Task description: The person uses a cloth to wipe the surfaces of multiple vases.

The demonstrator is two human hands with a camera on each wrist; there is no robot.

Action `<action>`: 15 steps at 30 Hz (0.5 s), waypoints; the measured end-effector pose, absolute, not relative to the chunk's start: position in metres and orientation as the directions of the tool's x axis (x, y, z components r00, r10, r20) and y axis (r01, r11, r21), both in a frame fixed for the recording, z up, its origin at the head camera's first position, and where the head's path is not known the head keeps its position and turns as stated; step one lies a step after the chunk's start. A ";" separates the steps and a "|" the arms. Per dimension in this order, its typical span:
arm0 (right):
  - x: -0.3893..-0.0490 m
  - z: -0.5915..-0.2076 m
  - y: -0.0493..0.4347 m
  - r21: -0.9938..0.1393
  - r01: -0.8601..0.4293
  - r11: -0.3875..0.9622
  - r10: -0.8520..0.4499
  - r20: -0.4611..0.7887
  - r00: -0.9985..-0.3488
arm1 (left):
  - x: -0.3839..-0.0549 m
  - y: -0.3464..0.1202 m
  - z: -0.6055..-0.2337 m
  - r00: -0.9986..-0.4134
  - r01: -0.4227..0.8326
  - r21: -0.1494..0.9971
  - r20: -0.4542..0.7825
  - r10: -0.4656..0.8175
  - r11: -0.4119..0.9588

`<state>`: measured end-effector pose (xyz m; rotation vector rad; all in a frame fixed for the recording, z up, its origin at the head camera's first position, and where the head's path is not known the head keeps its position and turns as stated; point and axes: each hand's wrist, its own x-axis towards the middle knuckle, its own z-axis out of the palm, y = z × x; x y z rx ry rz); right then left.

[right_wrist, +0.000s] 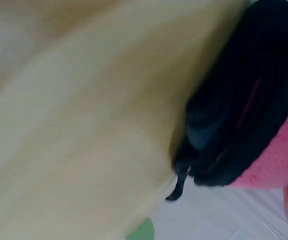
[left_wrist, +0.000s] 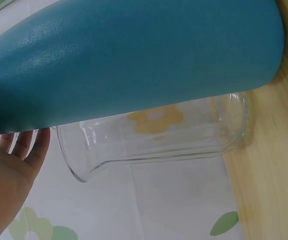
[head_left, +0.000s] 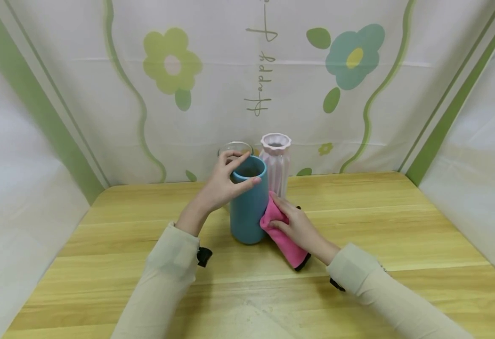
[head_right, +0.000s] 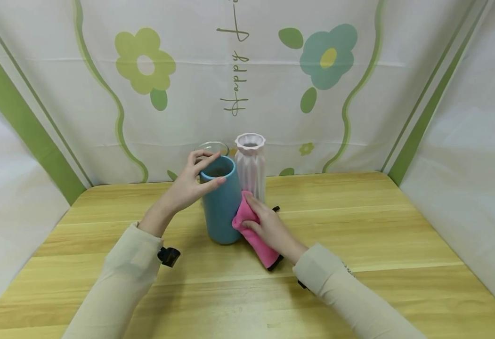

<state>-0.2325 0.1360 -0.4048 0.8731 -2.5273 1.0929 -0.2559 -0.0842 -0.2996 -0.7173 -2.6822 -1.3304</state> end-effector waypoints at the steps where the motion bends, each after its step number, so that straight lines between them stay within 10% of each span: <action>1: -0.232 -0.406 0.136 -0.582 -0.607 0.541 -0.425 0.433 -0.795 | -0.256 -0.084 -0.299 -0.890 0.433 0.733 0.258 0.375 0.524; 15: -0.236 -0.367 0.132 -0.561 -0.660 0.500 -0.357 0.561 -0.747 | -0.258 -0.087 -0.294 -0.891 0.440 0.687 0.254 0.376 0.578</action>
